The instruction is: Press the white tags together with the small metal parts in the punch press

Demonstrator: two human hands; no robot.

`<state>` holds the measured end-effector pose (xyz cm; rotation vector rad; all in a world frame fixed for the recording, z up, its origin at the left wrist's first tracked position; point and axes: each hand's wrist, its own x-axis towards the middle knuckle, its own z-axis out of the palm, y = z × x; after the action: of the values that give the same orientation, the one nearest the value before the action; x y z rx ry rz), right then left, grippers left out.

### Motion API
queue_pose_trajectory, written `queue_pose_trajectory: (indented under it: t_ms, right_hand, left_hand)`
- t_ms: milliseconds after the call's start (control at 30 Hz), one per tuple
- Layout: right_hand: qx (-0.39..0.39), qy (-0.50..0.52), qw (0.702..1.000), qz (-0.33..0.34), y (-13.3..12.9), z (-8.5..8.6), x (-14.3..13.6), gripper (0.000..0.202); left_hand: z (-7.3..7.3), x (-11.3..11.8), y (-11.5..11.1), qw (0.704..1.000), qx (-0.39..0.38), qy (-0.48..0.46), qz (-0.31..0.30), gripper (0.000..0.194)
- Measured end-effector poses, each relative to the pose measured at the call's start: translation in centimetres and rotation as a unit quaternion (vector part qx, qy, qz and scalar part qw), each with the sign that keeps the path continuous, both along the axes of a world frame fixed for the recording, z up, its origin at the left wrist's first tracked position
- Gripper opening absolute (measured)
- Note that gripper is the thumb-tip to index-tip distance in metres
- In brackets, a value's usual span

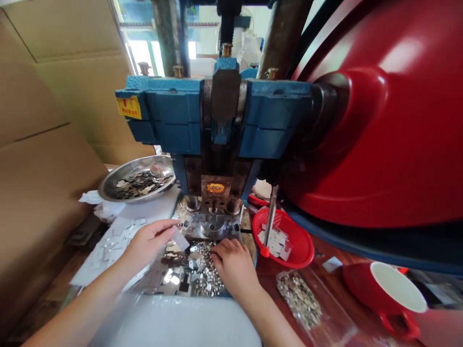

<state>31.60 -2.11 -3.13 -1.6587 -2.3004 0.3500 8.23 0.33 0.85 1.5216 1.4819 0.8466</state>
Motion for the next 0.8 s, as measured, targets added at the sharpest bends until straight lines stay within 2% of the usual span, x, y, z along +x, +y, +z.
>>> queue_pose_trajectory:
  t_ms: [100, 200, 300, 433, 600, 800]
  right_hand:
    - [0.003, 0.002, 1.000, -0.005, 0.0, -0.4, -0.3, 0.018]
    - [0.027, 0.046, 0.999, 0.001, 0.0, -0.7, 0.1, 0.021]
    - [0.096, 0.091, 0.991, -0.018, 0.5, -0.2, 0.6, 0.024]
    - [0.192, 0.119, 0.972, -0.058, 2.9, 1.0, 0.4, 0.023]
    - [0.213, 0.082, 0.973, -0.038, 5.1, 1.4, -0.3, 0.024]
    - [0.227, -0.007, 0.974, -0.024, 3.8, 0.8, 0.2, 0.032]
  left_hand:
    - [0.0, 1.4, 0.1, 0.998, -0.039, -0.058, -0.008, 0.036]
    - [-0.1, 2.4, 0.1, 0.995, -0.041, -0.091, -0.015, 0.032]
    - [-0.8, 2.9, 0.1, 0.992, -0.035, -0.123, -0.005, 0.028]
    - [-1.9, 3.1, -0.1, 0.983, -0.037, -0.176, 0.036, 0.029]
    - [-2.4, 3.3, -0.3, 0.970, -0.060, -0.222, 0.074, 0.031]
    - [-2.4, 3.4, -0.4, 0.956, -0.084, -0.265, 0.098, 0.032]
